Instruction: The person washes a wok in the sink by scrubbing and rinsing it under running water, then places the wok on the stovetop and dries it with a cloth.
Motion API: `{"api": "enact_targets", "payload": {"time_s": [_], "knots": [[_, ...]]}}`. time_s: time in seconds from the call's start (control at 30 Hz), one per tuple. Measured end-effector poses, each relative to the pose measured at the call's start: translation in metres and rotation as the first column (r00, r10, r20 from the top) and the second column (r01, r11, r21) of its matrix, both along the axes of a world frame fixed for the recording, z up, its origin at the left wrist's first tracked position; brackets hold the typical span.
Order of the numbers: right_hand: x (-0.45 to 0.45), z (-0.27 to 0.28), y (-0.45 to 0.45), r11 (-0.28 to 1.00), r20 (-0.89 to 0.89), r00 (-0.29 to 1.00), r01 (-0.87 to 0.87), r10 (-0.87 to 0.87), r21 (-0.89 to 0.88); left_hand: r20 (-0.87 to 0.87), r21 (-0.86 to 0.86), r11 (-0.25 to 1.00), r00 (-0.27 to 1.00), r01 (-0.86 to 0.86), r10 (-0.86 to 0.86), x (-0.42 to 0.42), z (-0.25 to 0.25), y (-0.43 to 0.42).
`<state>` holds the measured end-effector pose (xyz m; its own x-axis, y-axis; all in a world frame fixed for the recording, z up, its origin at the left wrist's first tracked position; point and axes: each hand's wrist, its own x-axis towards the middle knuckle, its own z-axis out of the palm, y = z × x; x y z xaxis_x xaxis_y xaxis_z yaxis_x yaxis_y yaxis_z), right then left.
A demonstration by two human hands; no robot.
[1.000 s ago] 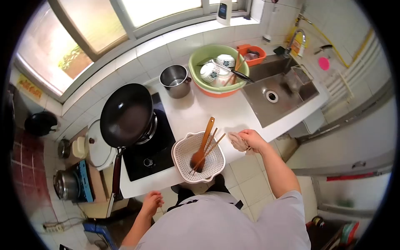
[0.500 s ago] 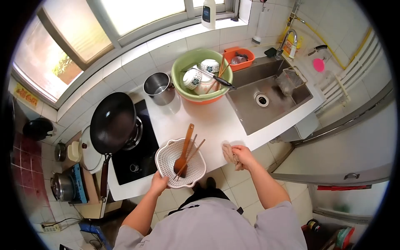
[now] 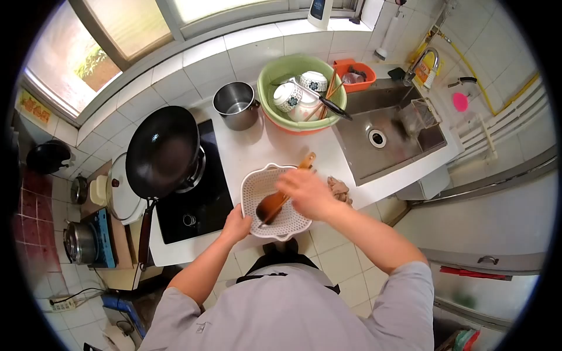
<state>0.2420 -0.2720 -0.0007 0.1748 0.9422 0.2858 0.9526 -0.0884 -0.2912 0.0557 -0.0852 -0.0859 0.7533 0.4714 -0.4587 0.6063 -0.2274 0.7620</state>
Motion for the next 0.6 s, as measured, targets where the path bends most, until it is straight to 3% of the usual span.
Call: {"api": "enact_targets", "payload": {"time_s": [0.03, 0.1, 0.13, 0.17, 0.2, 0.23, 0.3, 0.33, 0.47, 0.5, 0.53, 0.6], "knots": [[-0.007, -0.013, 0.010, 0.998, 0.152, 0.987, -0.053, 0.057, -0.028, 0.008, -0.005, 1.000, 1.000, 0.014, -0.014, 0.001, 0.000, 0.000], [-0.005, -0.048, 0.024, 0.978, 0.296, 0.954, 0.010, 0.052, -0.207, 0.051, -0.006, 0.999, 0.998, 0.041, -0.041, 0.006, 0.000, 0.001], [-0.001, -0.039, 0.035, 0.916, 0.280, 0.955, 0.022, 0.100, -0.401, 0.052, -0.077, 0.997, 0.999, 0.016, -0.012, 0.007, 0.006, 0.002], [0.000, -0.028, 0.044, 0.812, 0.251, 0.958, 0.034, 0.139, -0.583, 0.108, -0.021, 0.999, 0.993, 0.042, -0.039, 0.006, -0.022, 0.005], [0.004, -0.020, 0.050, 0.670, 0.211, 0.963, 0.045, 0.169, -0.741, 0.061, -0.085, 0.996, 0.998, 0.010, -0.005, 0.010, 0.004, 0.005], [0.010, -0.019, 0.051, 0.689, 0.180, 0.979, 0.065, 0.097, -0.722, 0.007, -0.153, 0.988, 1.000, -0.024, 0.025, 0.012, 0.029, 0.003], [0.015, -0.008, 0.051, 0.717, 0.097, 0.994, 0.098, -0.043, -0.691, 0.046, -0.200, 0.979, 0.998, -0.034, 0.044, 0.012, 0.005, 0.013], [0.025, 0.010, 0.052, 0.660, 0.121, 0.990, 0.142, -0.078, -0.738, 0.057, -0.222, 0.974, 0.997, -0.044, 0.058, 0.006, -0.007, 0.013], [0.092, 0.089, 0.067, 0.660, 0.269, 0.890, 0.453, -0.367, -0.599, 0.030, -0.214, 0.969, 0.991, -0.122, 0.131, 0.001, -0.011, 0.008], [0.132, 0.076, 0.065, 0.688, 0.321, 0.850, 0.526, -0.417, -0.500, 0.034, -0.232, 0.963, 0.988, -0.137, 0.149, 0.001, -0.011, 0.007], [0.151, 0.098, 0.071, 0.641, 0.361, 0.817, 0.576, -0.449, -0.507, 0.034, -0.250, 0.955, 0.985, -0.158, 0.171, 0.001, -0.011, 0.005], [0.209, 0.086, 0.080, 0.620, 0.301, 0.775, 0.628, -0.556, -0.470, 0.053, -0.214, 0.960, 0.980, -0.178, 0.194, 0.003, -0.017, 0.001]]}}
